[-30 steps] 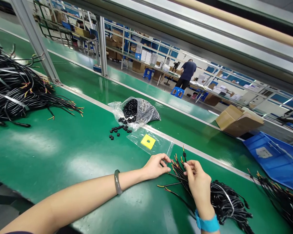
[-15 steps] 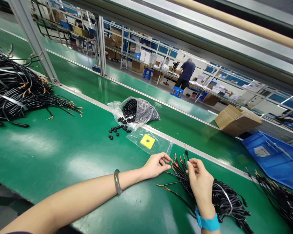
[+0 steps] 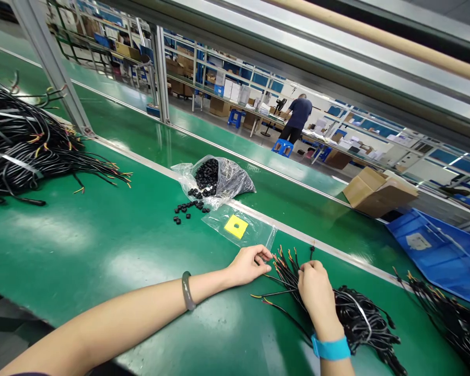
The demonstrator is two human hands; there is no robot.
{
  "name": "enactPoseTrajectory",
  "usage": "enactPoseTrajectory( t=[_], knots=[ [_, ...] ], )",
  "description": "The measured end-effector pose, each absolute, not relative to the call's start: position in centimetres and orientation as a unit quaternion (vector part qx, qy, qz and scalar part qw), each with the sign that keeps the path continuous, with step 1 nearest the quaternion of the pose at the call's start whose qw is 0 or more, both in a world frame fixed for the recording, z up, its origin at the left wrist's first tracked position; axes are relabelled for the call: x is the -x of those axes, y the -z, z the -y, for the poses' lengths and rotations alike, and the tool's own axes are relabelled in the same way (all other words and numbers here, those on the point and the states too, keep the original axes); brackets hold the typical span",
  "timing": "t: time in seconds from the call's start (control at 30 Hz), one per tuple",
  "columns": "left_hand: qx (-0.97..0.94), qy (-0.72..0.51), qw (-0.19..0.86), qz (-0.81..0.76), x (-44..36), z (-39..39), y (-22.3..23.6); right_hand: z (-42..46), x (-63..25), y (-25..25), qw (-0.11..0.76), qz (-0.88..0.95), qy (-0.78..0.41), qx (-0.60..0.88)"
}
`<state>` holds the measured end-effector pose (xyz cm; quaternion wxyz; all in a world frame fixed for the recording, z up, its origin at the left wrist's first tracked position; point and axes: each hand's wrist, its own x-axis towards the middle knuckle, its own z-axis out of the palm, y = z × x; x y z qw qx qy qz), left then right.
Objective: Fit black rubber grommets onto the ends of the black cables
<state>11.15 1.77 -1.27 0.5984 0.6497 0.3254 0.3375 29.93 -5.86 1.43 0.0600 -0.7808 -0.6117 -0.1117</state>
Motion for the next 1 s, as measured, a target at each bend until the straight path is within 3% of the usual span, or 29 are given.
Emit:
enactPoseTrajectory(
  t=[0.13,0.27,0.33,0.5,0.6,0.8,1.0],
  knots=[
    [-0.651,-0.333,0.601,-0.323,-11.0,-1.7,1.3,5.9,-29.0,-1.9,-0.024,0.595,0.098,0.797],
    [-0.669,-0.335,0.574,-0.331,-10.6,-1.5,1.2,5.8,-28.7,-2.5,-0.034,0.584,0.096,0.805],
    [-0.702,-0.333,0.531,-0.339,-9.9,-2.0,0.5,5.9,-29.1,-2.4,-0.006,0.582,0.101,0.807],
    [-0.826,-0.193,0.208,-0.488,-4.8,-6.0,-3.4,6.0,-30.4,-1.2,0.141,0.587,0.130,0.787],
    [-0.780,-0.141,0.113,-0.600,-0.5,-8.4,-5.6,6.2,-30.6,-0.7,0.192,0.601,0.130,0.765],
    [-0.716,-0.065,0.062,-0.693,3.9,-10.3,-5.9,6.2,-29.5,-1.2,0.261,0.639,0.238,0.684],
    [-0.788,-0.123,0.076,-0.598,1.5,-10.1,-5.2,6.2,-27.6,-1.6,0.290,0.670,0.229,0.643]
  ],
)
